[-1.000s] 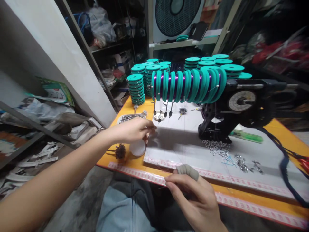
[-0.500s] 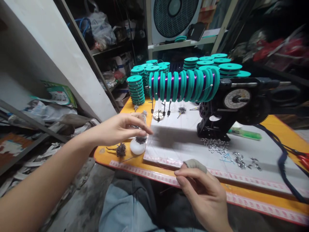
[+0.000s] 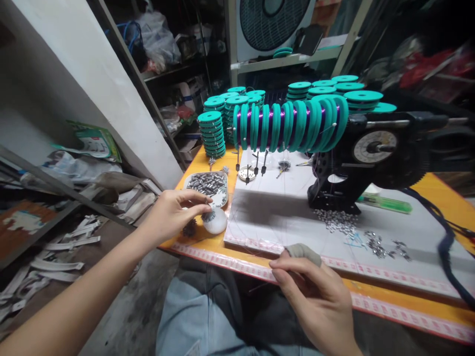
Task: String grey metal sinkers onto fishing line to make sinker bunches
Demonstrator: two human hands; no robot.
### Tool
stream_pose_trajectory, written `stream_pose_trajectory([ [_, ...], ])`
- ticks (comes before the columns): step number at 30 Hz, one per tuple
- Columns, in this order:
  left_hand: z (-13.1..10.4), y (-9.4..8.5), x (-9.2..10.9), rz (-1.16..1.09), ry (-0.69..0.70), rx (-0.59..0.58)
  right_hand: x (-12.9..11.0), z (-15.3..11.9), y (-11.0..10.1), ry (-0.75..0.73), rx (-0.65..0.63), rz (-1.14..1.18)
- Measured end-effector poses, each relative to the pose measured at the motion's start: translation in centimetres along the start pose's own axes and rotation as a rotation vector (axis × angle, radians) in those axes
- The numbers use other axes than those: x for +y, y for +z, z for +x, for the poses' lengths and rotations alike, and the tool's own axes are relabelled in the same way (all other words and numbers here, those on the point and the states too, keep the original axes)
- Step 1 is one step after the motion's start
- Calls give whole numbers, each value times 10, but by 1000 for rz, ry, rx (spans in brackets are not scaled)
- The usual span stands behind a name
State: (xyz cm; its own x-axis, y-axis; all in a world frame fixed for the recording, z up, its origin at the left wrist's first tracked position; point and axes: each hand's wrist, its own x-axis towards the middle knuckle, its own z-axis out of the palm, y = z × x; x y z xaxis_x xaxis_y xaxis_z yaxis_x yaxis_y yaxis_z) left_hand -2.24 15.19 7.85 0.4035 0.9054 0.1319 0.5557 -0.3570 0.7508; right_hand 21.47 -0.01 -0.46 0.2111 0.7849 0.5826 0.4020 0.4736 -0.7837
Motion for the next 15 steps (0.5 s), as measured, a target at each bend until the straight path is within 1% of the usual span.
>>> stream_pose_trajectory([
  [4, -3, 2, 1, -52, 23, 54, -1, 1, 1, -14, -23, 15],
  [8, -8, 3, 8, -148, 21, 74, 3, 0, 2, -8, -33, 46],
  [12, -19, 9, 25, -318, -37, 94, -1, 1, 1, 42, -55, 107],
  [15, -34, 20, 38, -420, -61, 66, -17, 6, -1, 112, -114, 205],
])
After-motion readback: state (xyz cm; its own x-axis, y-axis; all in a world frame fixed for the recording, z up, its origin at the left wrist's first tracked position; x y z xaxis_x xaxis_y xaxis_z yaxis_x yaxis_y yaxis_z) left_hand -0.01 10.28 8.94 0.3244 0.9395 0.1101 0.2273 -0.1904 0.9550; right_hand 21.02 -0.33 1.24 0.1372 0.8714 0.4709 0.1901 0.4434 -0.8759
